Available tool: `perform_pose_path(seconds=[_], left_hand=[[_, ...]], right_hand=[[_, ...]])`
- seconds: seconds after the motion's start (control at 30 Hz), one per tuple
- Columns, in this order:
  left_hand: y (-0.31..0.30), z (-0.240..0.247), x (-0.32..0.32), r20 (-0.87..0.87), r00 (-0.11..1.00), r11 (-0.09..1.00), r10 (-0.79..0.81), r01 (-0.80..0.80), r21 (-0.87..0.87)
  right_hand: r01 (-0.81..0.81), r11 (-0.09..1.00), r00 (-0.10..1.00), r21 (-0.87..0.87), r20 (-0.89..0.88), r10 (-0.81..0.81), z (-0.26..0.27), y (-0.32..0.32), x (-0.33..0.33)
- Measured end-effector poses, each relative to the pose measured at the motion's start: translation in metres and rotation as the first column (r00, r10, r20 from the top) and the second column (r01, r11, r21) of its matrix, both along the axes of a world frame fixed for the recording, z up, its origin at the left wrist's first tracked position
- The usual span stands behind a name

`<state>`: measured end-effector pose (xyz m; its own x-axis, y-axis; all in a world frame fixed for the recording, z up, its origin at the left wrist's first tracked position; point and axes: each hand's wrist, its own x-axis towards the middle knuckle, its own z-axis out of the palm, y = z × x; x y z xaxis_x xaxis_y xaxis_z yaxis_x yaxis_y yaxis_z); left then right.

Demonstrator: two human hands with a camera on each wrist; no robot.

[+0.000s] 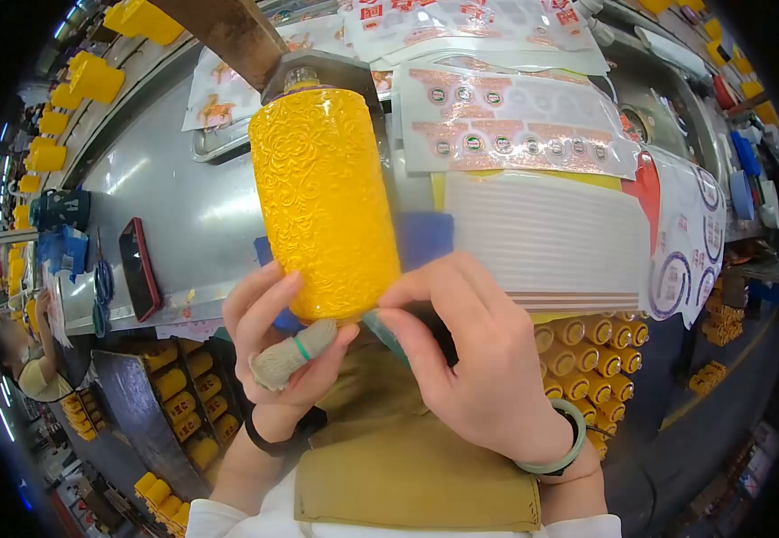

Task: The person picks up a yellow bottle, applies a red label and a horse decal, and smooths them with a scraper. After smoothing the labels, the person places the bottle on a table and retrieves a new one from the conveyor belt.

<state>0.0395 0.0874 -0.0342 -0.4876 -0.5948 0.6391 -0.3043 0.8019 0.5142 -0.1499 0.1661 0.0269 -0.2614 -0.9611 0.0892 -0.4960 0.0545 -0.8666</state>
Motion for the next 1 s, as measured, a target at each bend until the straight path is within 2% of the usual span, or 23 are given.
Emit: perform_pose_path(seconds=[0.27,0.37,0.47,0.53,0.67,0.73,0.77,0.83,0.87,0.93,1.0], left_hand=[[0.000,-0.001,0.000,0.009,1.000,1.000,0.006,-0.007,0.028],[-0.002,-0.007,0.003,-0.032,0.999,0.999,-0.036,0.035,-0.015],[-0.002,-0.005,0.010,0.018,0.997,0.997,-0.074,0.074,-0.008],[0.000,0.001,0.007,-0.029,0.998,0.989,-0.064,0.067,0.131],[-0.002,-0.016,0.018,-0.088,0.993,0.979,-0.085,0.099,0.177],[-0.008,-0.018,0.018,-0.043,0.982,0.983,-0.182,0.182,0.006],[-0.006,-0.017,0.017,-0.043,0.982,0.983,-0.182,0.182,0.007],[0.001,-0.014,0.016,-0.086,0.992,0.979,-0.091,0.105,0.176],[-0.001,-0.012,0.015,-0.085,0.992,0.979,-0.090,0.104,0.176],[-0.004,-0.010,0.014,-0.044,0.991,0.989,-0.125,0.128,0.071],[0.001,-0.008,0.015,-0.029,0.994,0.987,-0.105,0.108,0.120]], right_hand=[[-0.002,1.000,1.000,-0.022,0.020,0.002,-0.004,-0.002,0.001],[0.034,0.999,0.998,-0.021,0.048,-0.033,-0.005,-0.003,0.005],[0.036,0.999,0.999,0.005,0.018,-0.036,-0.006,-0.006,0.006],[0.037,0.999,0.999,-0.006,0.024,-0.037,-0.007,-0.006,0.007],[0.048,0.998,0.995,0.035,0.085,-0.051,-0.009,-0.005,0.008],[0.045,0.998,0.996,0.038,0.070,-0.047,-0.006,-0.005,0.007],[0.040,0.998,0.998,0.040,0.055,-0.042,-0.005,-0.006,0.007],[0.044,0.999,0.998,0.028,0.053,-0.045,-0.008,-0.006,0.006],[0.048,0.999,0.998,0.016,0.050,-0.048,-0.009,-0.006,0.005],[0.047,0.998,0.997,0.034,0.067,-0.049,-0.008,-0.005,0.003],[0.048,0.997,0.995,0.054,0.084,-0.052,-0.009,-0.005,0.003]])
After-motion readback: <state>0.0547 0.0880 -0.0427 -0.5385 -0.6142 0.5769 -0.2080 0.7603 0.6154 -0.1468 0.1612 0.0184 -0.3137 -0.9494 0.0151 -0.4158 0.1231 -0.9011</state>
